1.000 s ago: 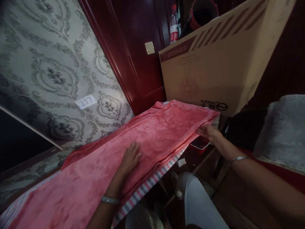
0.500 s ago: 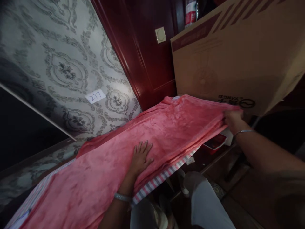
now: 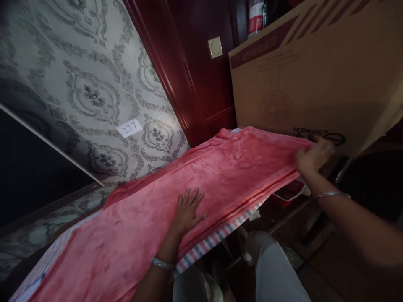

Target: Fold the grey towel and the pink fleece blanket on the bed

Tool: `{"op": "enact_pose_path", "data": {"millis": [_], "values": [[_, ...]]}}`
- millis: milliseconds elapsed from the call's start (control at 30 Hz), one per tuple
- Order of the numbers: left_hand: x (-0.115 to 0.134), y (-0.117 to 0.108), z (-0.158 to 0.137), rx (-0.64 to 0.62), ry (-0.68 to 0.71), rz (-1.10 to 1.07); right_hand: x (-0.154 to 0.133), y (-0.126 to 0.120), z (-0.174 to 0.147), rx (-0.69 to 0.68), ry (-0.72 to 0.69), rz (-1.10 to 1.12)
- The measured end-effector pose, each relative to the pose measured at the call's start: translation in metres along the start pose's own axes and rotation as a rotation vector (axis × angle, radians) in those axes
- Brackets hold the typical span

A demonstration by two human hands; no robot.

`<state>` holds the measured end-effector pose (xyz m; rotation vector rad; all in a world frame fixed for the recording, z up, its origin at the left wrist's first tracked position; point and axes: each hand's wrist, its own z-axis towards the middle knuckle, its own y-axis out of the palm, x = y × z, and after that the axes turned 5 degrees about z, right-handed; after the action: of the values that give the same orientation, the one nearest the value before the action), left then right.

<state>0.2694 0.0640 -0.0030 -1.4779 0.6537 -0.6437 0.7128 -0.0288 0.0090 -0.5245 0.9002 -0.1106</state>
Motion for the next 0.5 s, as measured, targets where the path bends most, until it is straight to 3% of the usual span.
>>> {"op": "enact_pose_path", "data": {"millis": [200, 300, 367, 500], "values": [[0.0, 0.0, -0.001, 0.011, -0.004, -0.006, -0.043, 0.058, -0.026, -0.408, -0.249, 0.036], [0.0, 0.002, -0.004, 0.012, -0.007, -0.01, -0.041, 0.077, -0.042, -0.618, -0.235, -0.048], [0.001, 0.001, -0.006, 0.001, -0.005, -0.019, -0.032, 0.083, -0.048, -0.69, -0.217, -0.106], [0.002, -0.015, -0.001, 0.003, -0.002, -0.043, -0.021, 0.087, -0.048, -0.694, -0.233, -0.121]]}}
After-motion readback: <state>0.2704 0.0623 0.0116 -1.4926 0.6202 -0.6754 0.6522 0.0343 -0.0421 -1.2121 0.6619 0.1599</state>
